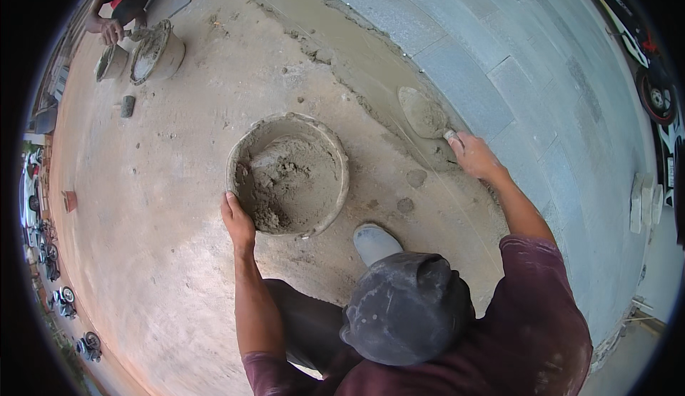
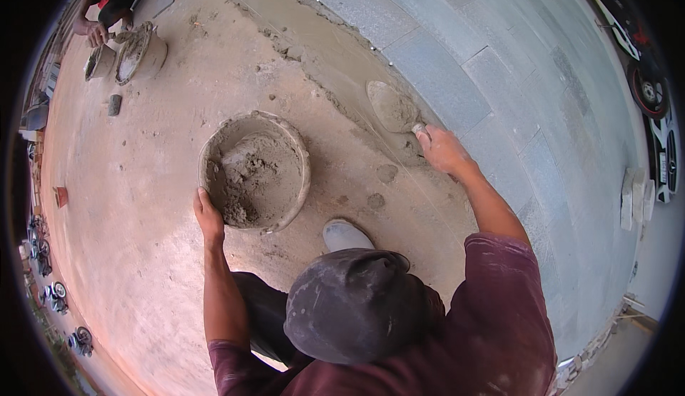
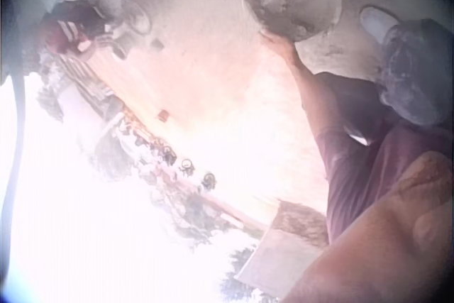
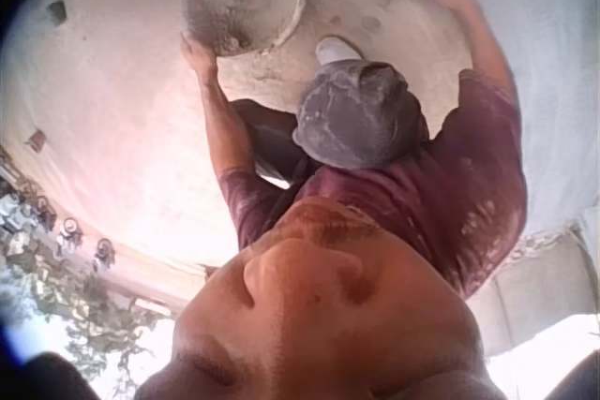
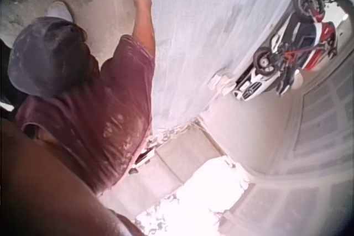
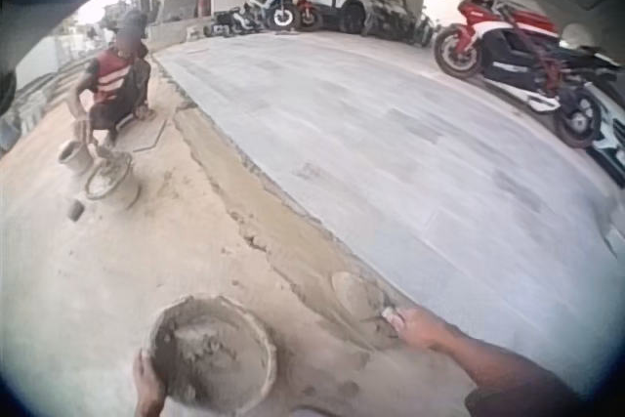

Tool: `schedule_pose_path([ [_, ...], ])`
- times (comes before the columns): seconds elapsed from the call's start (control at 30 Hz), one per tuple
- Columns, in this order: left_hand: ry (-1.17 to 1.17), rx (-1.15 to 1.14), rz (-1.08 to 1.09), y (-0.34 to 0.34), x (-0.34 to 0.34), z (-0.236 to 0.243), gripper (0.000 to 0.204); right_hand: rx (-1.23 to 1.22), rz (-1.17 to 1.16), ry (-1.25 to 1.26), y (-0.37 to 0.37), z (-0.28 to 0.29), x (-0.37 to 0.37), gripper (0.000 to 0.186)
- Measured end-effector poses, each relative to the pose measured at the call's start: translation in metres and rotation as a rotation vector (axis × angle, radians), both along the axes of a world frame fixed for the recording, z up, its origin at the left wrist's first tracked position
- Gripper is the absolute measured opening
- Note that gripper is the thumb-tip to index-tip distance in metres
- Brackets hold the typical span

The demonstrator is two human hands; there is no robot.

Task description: The person mixes wet concrete by hand using a hoe, carries buckets of the mixture to a tiled area, and then applies the mortar to the edge of the walkway using a trowel.

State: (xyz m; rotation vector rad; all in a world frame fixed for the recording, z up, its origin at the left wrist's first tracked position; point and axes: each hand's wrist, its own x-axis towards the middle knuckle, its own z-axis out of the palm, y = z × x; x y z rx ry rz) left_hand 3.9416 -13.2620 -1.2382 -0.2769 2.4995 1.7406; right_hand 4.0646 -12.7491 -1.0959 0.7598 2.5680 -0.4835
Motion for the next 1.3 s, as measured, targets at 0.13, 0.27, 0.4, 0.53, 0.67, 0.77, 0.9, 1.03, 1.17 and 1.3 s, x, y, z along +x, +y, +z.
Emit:
schedule_pose_path([
  [0.13, -0.042, 0.013, 0.028, -0.025, 0.006, 0.027, 0.047, -0.044, 0.045, -0.032, -0.014, 0.021, 0.051, 0.045],
  [0.27, -0.025, 0.018, 0.023, -0.021, 0.005, 0.022, 0.047, -0.054, -0.034, -0.116, 0.003, 0.056, 0.106, 0.042],
  [0.4, 0.044, -0.036, 0.026, -0.017, 0.003, 0.021, 0.044, -0.067, -0.048, -0.036, -0.008, 0.068, 0.107, 0.041],
  [0.53, 0.016, -0.019, 0.024, -0.016, 0.004, 0.019, 0.045, -0.095, 0.015, 0.05, -0.018, 0.037, 0.043, 0.043],
  [0.67, 0.033, -0.052, -0.032, -0.029, -0.001, 0.014, 0.045, -0.069, 0.152, 0.104, -0.013, 0.01, -0.004, 0.044],
  [0.77, 0.047, -0.056, 0.023, -0.023, 0.004, 0.016, 0.043, -0.048, 0.212, -0.028, -0.008, 0.007, 0.011, 0.043],
  [0.9, -0.009, 0.002, -0.004, -0.014, 0.006, 0.023, 0.043, -0.001, 0.189, -0.208, 0.003, 0.025, 0.076, 0.041],
  [1.03, -0.009, 0.02, 0.017, -0.027, 0.005, 0.025, 0.042, 0.023, 0.169, -0.261, 0.012, 0.055, 0.128, 0.039],
  [1.17, -0.011, 0.004, 0.003, -0.024, 0.005, 0.018, 0.044, -0.011, -0.023, -0.138, 0.008, 0.071, 0.142, 0.039],
  [1.3, -0.022, 0.04, 0.028, -0.023, 0.003, 0.02, 0.043, -0.046, -0.039, 0.073, -0.003, 0.047, 0.093, 0.038],
])
